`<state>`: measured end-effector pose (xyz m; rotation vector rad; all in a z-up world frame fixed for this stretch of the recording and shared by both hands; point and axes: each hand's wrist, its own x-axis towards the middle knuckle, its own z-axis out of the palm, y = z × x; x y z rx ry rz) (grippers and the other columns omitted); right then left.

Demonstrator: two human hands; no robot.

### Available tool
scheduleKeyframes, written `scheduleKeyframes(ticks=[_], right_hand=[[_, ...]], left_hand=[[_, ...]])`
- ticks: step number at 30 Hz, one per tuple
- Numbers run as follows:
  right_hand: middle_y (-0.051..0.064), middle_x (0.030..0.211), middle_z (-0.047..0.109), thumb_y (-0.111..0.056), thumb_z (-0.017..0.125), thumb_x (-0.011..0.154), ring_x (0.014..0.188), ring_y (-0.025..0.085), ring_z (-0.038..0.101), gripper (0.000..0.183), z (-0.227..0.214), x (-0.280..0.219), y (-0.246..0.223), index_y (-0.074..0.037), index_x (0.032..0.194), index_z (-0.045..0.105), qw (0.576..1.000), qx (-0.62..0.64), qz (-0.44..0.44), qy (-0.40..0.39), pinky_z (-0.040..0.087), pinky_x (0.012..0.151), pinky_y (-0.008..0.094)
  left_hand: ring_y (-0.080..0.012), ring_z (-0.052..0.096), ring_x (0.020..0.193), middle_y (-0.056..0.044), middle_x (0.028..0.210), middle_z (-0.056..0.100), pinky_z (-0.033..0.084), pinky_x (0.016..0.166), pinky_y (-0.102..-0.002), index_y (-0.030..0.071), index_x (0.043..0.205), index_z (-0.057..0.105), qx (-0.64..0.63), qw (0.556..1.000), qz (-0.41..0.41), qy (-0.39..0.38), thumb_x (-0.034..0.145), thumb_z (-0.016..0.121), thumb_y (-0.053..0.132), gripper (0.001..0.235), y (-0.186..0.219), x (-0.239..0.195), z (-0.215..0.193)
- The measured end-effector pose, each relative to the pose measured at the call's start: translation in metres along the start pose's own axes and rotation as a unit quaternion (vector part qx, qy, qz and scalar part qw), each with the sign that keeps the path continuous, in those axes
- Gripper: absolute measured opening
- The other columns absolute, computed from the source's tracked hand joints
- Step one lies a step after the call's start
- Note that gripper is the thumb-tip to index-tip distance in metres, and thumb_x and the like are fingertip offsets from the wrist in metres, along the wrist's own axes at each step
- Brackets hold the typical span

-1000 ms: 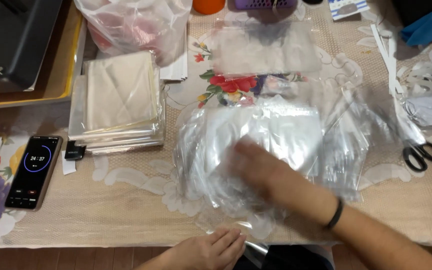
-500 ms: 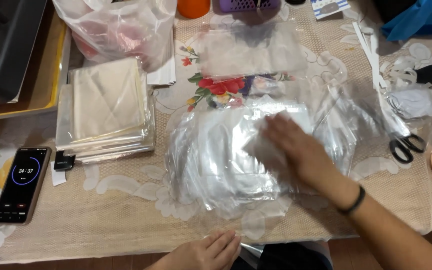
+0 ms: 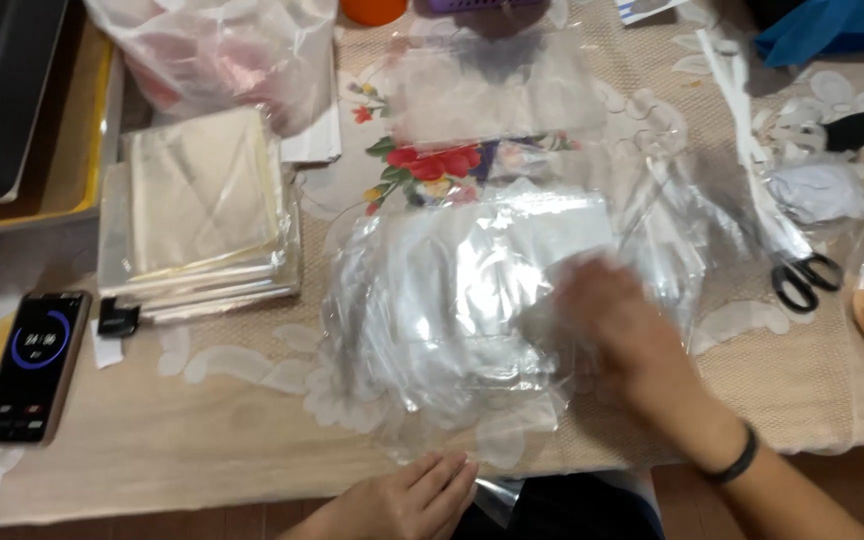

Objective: The person places white face masks into clear plastic bags on a table. They fold the masks and insert them into the bags one by one, then seal the bags and stack them.

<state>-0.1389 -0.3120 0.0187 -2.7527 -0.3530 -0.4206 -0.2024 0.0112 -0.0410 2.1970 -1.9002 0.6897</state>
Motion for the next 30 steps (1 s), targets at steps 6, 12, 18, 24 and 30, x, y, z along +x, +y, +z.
scheduleKeyframes(ticks=[6,12,18,24,30], right_hand=[[0.019,0.157,0.041,-0.025,0.042,0.107,0.148,0.041,0.029,0.042,0.048,0.006,-0.084,-0.003,0.140,0.054,0.837,0.206,-0.434,-0.263,0.017,0.121,0.054],[0.010,0.159,0.037,-0.019,0.044,0.100,0.148,0.033,0.028,0.055,0.041,0.045,-0.081,-0.016,0.154,0.037,0.919,0.028,-0.363,-0.150,0.009,0.125,0.050],[0.021,0.146,0.054,0.011,0.036,0.096,0.141,0.034,0.053,0.045,-0.052,0.018,-0.029,0.004,0.137,0.052,0.947,0.299,-0.111,0.027,0.042,0.122,0.043],[0.030,0.119,0.061,-0.008,0.030,0.133,0.108,0.038,0.063,0.040,-0.100,0.009,-0.008,0.022,0.133,0.056,0.932,0.193,0.049,0.302,0.055,0.098,0.046],[0.026,0.134,0.061,-0.027,0.037,0.112,0.130,0.043,0.063,0.036,-0.084,0.034,-0.070,-0.004,0.132,0.055,0.923,0.276,-0.260,0.068,0.057,0.110,0.049]], left_hand=[[-0.0194,0.064,0.079,-0.010,0.101,0.069,0.054,0.073,-0.029,0.001,0.099,0.071,0.010,0.997,-0.017,0.077,0.103,0.046,0.007,0.027,-0.002,0.018,-0.009],[-0.0299,0.072,0.104,-0.018,0.120,0.071,0.059,0.095,-0.039,-0.002,0.111,0.074,-0.046,0.998,0.004,0.047,0.103,0.049,0.003,0.026,-0.007,0.015,-0.018],[-0.0342,0.076,0.101,-0.023,0.114,0.072,0.063,0.083,-0.041,-0.009,0.113,0.068,-0.243,0.950,-0.078,0.179,0.106,0.045,0.003,0.027,-0.080,0.085,-0.137],[-0.0072,0.071,0.054,-0.007,0.109,0.081,0.059,0.041,-0.016,0.009,0.107,0.075,-0.537,0.744,-0.396,0.042,0.082,0.076,0.000,0.027,-0.178,0.121,-0.191],[-0.0108,0.063,0.054,-0.008,0.069,0.076,0.054,0.055,-0.022,0.003,0.106,0.083,-0.530,0.701,-0.438,-0.190,0.080,0.078,0.001,0.026,-0.226,0.027,-0.153]])
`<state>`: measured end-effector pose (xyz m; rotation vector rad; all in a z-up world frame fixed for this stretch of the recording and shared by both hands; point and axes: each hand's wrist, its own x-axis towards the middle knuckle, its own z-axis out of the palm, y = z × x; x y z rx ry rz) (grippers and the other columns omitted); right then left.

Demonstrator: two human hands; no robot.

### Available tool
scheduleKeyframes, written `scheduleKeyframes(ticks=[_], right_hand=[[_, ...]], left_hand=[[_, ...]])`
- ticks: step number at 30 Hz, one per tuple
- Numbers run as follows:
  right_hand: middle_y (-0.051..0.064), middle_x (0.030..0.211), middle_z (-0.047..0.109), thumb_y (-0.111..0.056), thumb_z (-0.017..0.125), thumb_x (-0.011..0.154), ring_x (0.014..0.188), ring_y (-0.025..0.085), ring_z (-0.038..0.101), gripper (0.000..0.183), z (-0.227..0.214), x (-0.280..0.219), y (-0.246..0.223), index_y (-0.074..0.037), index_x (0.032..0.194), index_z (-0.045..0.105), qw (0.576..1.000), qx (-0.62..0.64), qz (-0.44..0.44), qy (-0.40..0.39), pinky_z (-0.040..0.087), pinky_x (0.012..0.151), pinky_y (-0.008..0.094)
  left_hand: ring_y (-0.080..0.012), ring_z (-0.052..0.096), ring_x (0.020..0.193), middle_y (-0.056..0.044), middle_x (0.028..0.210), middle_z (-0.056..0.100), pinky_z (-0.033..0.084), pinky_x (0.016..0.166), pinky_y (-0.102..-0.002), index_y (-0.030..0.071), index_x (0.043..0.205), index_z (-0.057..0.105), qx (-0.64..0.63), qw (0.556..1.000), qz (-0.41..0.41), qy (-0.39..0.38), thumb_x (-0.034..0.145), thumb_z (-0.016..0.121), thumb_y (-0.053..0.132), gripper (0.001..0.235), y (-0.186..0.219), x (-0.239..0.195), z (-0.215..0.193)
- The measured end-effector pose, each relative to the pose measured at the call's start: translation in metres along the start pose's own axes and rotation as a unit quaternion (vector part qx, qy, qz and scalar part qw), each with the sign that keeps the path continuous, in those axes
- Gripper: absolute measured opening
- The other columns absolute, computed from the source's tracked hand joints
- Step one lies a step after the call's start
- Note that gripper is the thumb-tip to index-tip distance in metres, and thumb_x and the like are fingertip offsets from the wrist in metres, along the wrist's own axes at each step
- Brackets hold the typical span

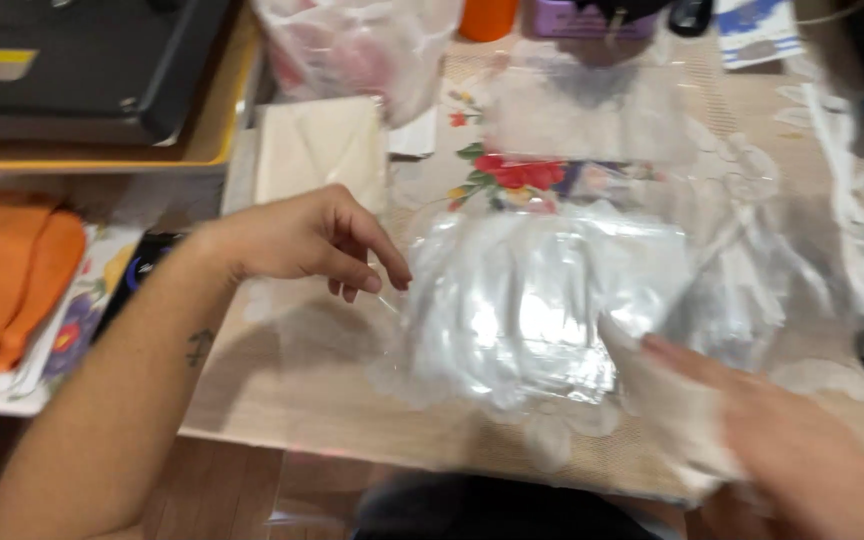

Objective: The person places white face masks into clear plastic bags on a table. They fold the masks and insert them into the bags one by one, then seal the bags and stack them.

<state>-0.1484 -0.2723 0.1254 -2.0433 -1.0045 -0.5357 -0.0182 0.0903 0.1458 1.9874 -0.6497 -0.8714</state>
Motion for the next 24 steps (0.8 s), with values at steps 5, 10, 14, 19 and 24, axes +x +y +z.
scheduleKeyframes(ticks=[5,10,14,19,24], right_hand=[[0.016,0.143,0.057,-0.019,0.022,0.108,0.135,0.038,0.057,0.046,0.079,0.051,-0.006,-0.002,0.134,0.057,0.956,0.045,-0.238,-0.166,0.048,0.115,0.049],[0.018,0.130,0.066,-0.012,0.031,0.107,0.123,0.038,0.063,0.040,0.198,0.057,0.041,-0.004,0.130,0.062,0.948,0.017,-0.300,-0.105,0.047,0.105,0.049],[0.022,0.132,0.064,-0.020,0.047,0.104,0.128,0.048,0.054,0.036,0.242,0.022,0.070,-0.005,0.133,0.062,0.954,0.028,-0.231,-0.188,0.042,0.105,0.056],[0.021,0.150,0.044,-0.009,0.040,0.100,0.142,0.046,0.033,0.045,0.215,-0.019,0.018,-0.008,0.144,0.050,0.918,0.188,-0.125,-0.325,0.020,0.117,0.059],[0.019,0.156,0.043,-0.020,0.024,0.107,0.149,0.041,0.033,0.047,0.170,-0.006,-0.020,-0.005,0.144,0.049,0.805,0.308,-0.128,-0.491,0.010,0.123,0.057]], left_hand=[[-0.0050,0.059,0.064,0.002,0.078,0.076,0.046,0.057,-0.021,0.015,0.104,0.082,0.078,0.991,0.056,0.092,0.081,0.073,-0.003,0.031,-0.096,0.001,0.016],[-0.0229,0.075,0.079,-0.008,0.084,0.078,0.059,0.075,-0.035,0.020,0.100,0.082,0.169,0.970,0.115,0.129,0.078,0.074,0.000,0.030,-0.081,0.025,0.029],[-0.0179,0.077,0.084,-0.007,0.093,0.079,0.061,0.077,-0.029,0.020,0.105,0.081,0.250,0.959,0.067,0.115,0.078,0.062,-0.009,0.044,-0.061,0.030,0.024],[-0.0200,0.075,0.089,-0.012,0.106,0.077,0.059,0.074,-0.030,0.012,0.113,0.077,0.207,0.970,0.033,0.125,0.076,0.055,-0.019,0.053,-0.044,0.015,0.007],[-0.0157,0.076,0.089,-0.008,0.117,0.074,0.061,0.073,-0.027,0.013,0.114,0.076,0.187,0.976,0.010,0.111,0.080,0.054,-0.019,0.051,-0.026,0.006,0.002]])
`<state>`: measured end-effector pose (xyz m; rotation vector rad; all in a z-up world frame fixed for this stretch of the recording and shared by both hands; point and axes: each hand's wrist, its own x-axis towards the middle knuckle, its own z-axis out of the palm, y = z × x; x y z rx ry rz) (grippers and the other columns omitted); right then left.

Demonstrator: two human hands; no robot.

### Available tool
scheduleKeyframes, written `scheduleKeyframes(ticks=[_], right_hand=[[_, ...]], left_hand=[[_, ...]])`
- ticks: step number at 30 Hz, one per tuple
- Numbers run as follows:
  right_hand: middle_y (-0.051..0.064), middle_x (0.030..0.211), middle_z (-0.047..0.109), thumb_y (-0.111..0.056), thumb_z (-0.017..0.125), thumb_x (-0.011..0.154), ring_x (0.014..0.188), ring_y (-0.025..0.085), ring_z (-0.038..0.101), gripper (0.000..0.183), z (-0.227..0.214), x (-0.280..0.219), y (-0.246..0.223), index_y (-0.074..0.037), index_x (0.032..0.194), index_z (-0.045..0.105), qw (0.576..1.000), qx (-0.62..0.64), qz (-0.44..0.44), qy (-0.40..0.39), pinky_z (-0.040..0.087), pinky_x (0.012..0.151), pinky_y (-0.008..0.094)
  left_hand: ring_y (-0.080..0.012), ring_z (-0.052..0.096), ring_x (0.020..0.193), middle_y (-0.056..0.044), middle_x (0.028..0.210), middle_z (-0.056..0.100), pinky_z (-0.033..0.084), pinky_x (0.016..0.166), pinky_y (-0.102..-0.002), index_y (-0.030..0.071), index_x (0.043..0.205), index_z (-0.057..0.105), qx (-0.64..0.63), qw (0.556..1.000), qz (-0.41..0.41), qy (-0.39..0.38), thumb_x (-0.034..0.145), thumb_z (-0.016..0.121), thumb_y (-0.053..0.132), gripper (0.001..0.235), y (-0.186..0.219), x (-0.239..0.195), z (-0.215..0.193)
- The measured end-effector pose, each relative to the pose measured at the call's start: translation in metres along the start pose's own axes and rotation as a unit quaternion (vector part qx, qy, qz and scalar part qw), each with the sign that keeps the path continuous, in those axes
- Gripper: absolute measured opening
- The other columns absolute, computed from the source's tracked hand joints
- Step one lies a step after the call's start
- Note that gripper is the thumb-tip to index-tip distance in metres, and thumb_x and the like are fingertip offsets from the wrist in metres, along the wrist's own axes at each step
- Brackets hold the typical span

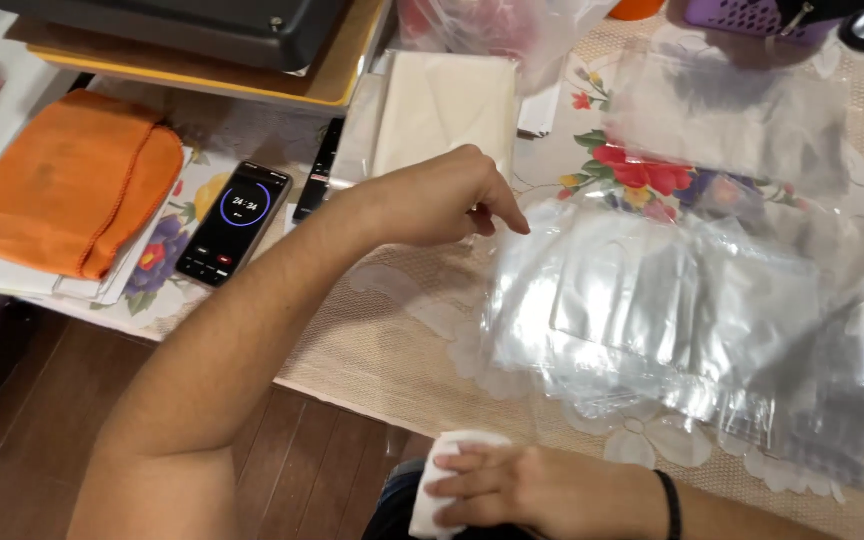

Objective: The person places white face masks into clear plastic bags on a table. They fold the masks and insert them into the bags one by one, then seal the bags and stack them.

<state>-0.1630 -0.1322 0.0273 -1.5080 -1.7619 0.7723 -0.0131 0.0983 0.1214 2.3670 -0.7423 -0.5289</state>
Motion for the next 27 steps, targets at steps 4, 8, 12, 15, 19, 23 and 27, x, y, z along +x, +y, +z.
scheduleKeyframes(ticks=[4,8,12,15,19,23,27], right_hand=[[0.021,0.143,0.054,-0.048,0.011,0.110,0.135,0.042,0.052,0.067,-0.043,-0.018,-0.043,-0.002,0.135,0.052,0.991,0.118,0.003,0.067,0.037,0.116,0.051],[0.020,0.130,0.065,-0.045,0.021,0.112,0.121,0.037,0.066,0.059,-0.059,-0.048,-0.064,-0.001,0.129,0.058,0.979,0.121,0.031,0.160,0.051,0.104,0.046],[0.020,0.131,0.063,-0.035,0.023,0.111,0.121,0.037,0.065,0.051,-0.052,-0.078,-0.072,-0.001,0.130,0.056,0.976,0.105,0.062,0.179,0.049,0.104,0.046],[0.021,0.132,0.061,-0.030,0.029,0.112,0.120,0.038,0.062,0.043,-0.039,-0.104,-0.071,0.000,0.131,0.054,0.978,0.079,0.048,0.188,0.048,0.103,0.048],[0.021,0.131,0.062,-0.027,0.034,0.114,0.115,0.038,0.066,0.041,-0.020,-0.143,-0.064,0.003,0.130,0.056,0.964,0.010,0.050,0.260,0.052,0.098,0.048],[0.016,0.125,0.069,-0.026,0.047,0.110,0.110,0.032,0.071,0.034,0.002,-0.168,-0.060,-0.001,0.124,0.065,0.929,-0.003,0.092,0.360,0.060,0.093,0.043],[0.009,0.121,0.075,-0.031,0.052,0.107,0.108,0.025,0.075,0.033,0.012,-0.188,-0.052,-0.008,0.121,0.071,0.906,-0.038,0.138,0.398,0.062,0.090,0.038]], left_hand=[[-0.0130,0.075,0.077,-0.008,0.103,0.079,0.060,0.067,-0.026,0.008,0.110,0.076,-0.016,0.977,0.209,0.029,0.074,0.057,-0.018,0.048,0.035,0.014,-0.022],[-0.0113,0.077,0.084,-0.014,0.111,0.076,0.065,0.070,-0.022,0.002,0.111,0.074,-0.037,0.932,0.345,0.101,0.078,0.072,-0.016,0.038,0.064,0.076,-0.041],[-0.0077,0.076,0.065,-0.009,0.104,0.078,0.068,0.045,-0.020,0.004,0.108,0.076,-0.185,0.942,0.247,0.133,0.076,0.075,-0.010,0.035,0.055,0.186,-0.027],[-0.0101,0.077,0.073,-0.009,0.111,0.079,0.068,0.052,-0.020,0.002,0.115,0.073,-0.286,0.938,0.094,0.171,0.073,0.071,-0.008,0.043,0.030,0.262,0.000],[-0.0156,0.071,0.069,-0.012,0.100,0.077,0.065,0.054,-0.027,-0.002,0.110,0.075,-0.395,0.882,-0.009,0.258,0.069,0.064,-0.011,0.043,-0.017,0.335,0.045],[-0.0202,0.068,0.062,-0.011,0.086,0.075,0.058,0.046,-0.027,0.004,0.097,0.080,-0.433,0.796,-0.156,0.394,0.073,0.067,-0.016,0.033,-0.036,0.346,0.059],[-0.0173,0.068,0.065,-0.009,0.088,0.071,0.054,0.047,-0.022,0.004,0.113,0.075,-0.493,0.763,-0.198,0.368,0.084,0.066,-0.007,0.032,-0.051,0.345,0.056]])
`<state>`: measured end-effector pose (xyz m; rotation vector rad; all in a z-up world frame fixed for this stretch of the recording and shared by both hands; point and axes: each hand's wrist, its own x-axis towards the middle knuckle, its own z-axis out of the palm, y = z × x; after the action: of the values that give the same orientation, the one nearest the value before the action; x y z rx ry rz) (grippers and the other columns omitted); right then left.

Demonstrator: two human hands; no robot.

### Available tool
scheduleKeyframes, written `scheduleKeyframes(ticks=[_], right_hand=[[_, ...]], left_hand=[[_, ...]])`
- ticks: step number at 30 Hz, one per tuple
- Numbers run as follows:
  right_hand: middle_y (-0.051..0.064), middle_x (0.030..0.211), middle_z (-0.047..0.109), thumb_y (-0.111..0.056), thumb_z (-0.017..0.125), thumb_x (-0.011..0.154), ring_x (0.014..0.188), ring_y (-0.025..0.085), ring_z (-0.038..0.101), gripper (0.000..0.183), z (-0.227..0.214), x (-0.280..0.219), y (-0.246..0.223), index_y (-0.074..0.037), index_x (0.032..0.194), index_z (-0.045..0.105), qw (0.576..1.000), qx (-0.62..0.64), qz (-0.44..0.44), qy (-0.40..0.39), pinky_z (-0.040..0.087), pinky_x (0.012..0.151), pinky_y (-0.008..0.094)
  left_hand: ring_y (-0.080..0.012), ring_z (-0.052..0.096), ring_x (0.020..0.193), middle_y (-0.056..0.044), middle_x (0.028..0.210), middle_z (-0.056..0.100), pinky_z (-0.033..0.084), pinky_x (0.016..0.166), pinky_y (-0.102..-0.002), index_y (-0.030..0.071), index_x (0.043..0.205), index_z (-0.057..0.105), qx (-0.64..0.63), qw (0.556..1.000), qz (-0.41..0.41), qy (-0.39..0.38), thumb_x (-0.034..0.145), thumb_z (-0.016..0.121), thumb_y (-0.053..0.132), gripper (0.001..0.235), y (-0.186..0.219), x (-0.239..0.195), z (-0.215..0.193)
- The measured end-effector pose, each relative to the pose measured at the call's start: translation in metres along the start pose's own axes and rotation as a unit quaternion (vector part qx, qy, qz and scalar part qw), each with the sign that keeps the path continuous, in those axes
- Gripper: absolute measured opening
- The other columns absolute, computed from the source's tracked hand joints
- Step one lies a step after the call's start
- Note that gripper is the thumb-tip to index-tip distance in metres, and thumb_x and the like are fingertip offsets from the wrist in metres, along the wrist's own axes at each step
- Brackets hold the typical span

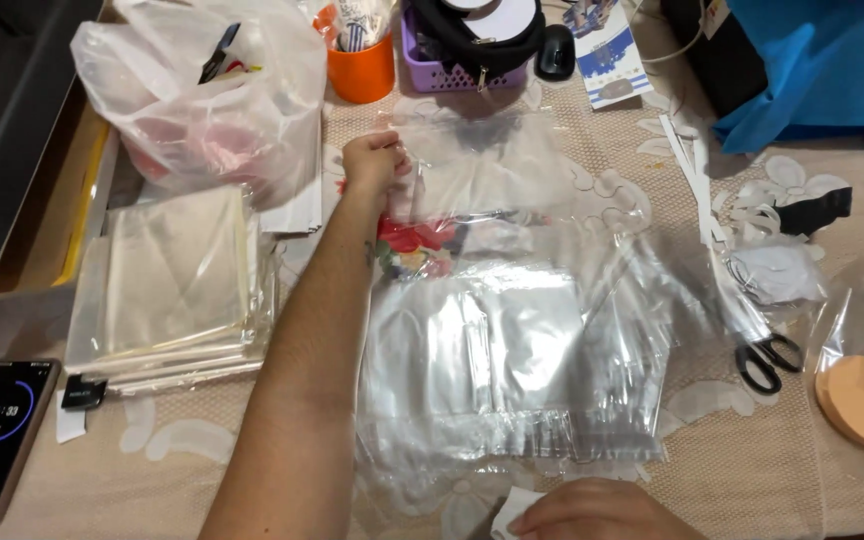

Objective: The person places white face masks into clear plastic bags on a table. They fold the masks and insert them into the bags one by one, then seal the bags and stack them.

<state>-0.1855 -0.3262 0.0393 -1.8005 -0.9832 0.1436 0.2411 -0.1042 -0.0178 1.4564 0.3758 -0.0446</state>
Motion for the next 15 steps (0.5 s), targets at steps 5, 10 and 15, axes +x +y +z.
scheduleKeyframes(ticks=[5,10,15], right_hand=[[0.013,0.120,0.074,-0.025,0.054,0.105,0.106,0.030,0.077,0.027,-0.009,-0.003,0.011,-0.006,0.118,0.069,0.998,-0.033,-0.037,0.032,0.063,0.086,0.040],[0.010,0.119,0.076,-0.029,0.054,0.105,0.108,0.027,0.078,0.028,-0.009,-0.002,0.012,-0.011,0.122,0.068,0.998,-0.045,-0.030,0.044,0.064,0.087,0.040],[0.012,0.119,0.075,-0.027,0.053,0.105,0.108,0.028,0.077,0.029,-0.015,0.001,0.007,-0.008,0.120,0.069,0.998,-0.028,-0.025,0.046,0.063,0.089,0.040]], left_hand=[[-0.0219,0.072,0.103,-0.016,0.116,0.074,0.062,0.091,-0.026,-0.004,0.123,0.067,-0.148,0.982,-0.038,-0.114,0.085,0.066,-0.013,0.040,0.033,-0.011,0.008],[-0.0173,0.072,0.086,-0.013,0.112,0.073,0.066,0.075,-0.023,-0.002,0.120,0.070,-0.078,0.995,0.002,-0.061,0.085,0.069,-0.009,0.036,0.029,0.000,0.014],[-0.0088,0.065,0.057,-0.002,0.080,0.072,0.051,0.043,-0.026,0.013,0.114,0.076,0.063,0.997,0.011,0.035,0.086,0.059,-0.003,0.037,0.015,-0.006,0.004]])
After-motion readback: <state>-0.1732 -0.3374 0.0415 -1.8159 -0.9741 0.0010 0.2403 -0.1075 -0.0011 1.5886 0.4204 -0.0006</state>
